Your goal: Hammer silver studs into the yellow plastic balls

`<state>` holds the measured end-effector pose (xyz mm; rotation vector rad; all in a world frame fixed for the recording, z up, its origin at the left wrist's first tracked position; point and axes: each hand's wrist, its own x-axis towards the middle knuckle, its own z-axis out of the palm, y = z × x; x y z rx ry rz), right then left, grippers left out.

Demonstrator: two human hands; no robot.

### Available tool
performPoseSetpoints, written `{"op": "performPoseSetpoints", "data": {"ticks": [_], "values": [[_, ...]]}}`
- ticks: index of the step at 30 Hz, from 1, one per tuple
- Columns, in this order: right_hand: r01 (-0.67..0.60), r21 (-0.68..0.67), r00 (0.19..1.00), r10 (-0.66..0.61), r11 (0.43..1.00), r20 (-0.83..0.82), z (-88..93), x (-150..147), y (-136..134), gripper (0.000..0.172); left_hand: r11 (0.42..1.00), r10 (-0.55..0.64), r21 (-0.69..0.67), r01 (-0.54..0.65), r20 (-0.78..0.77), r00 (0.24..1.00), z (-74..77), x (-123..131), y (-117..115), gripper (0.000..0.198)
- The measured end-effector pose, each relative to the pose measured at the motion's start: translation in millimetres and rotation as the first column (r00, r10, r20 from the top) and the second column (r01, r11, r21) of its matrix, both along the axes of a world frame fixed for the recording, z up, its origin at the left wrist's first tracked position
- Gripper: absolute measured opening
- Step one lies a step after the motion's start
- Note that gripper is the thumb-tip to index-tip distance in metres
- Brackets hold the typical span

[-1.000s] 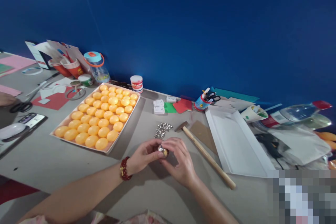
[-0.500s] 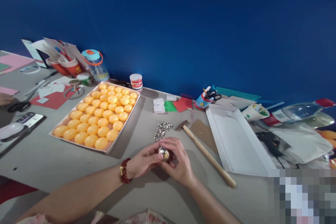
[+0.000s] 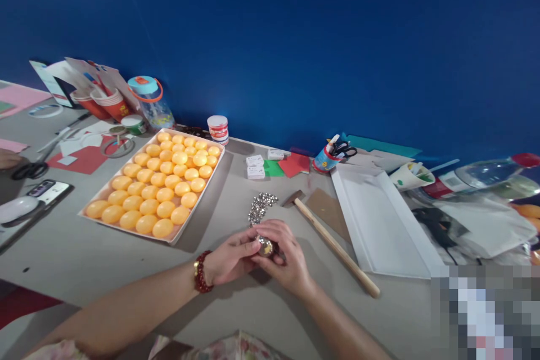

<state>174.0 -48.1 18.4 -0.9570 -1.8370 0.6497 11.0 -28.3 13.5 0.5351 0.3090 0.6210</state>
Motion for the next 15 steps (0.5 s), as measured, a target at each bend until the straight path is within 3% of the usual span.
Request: {"op": "performPoseSetpoints", "data": {"ticks": [6, 15], "values": [[-0.014, -0.021, 0.997, 0.016, 1.0, 0.077, -1.7, -0.9, 1.7, 0.042, 0.997, 0.079, -0.018, -0.081, -0.08, 0.994, -4.1, -0.4, 1.2, 0.022], [0.01, 0.029, 0.989, -0.014, 1.0, 0.15, -3.0, 0.8, 5.7, 0.04, 0.996, 0.083, -0.022, -0.085, -0.064, 0.994, -4.5, 2.4, 1.4, 0.022]]}}
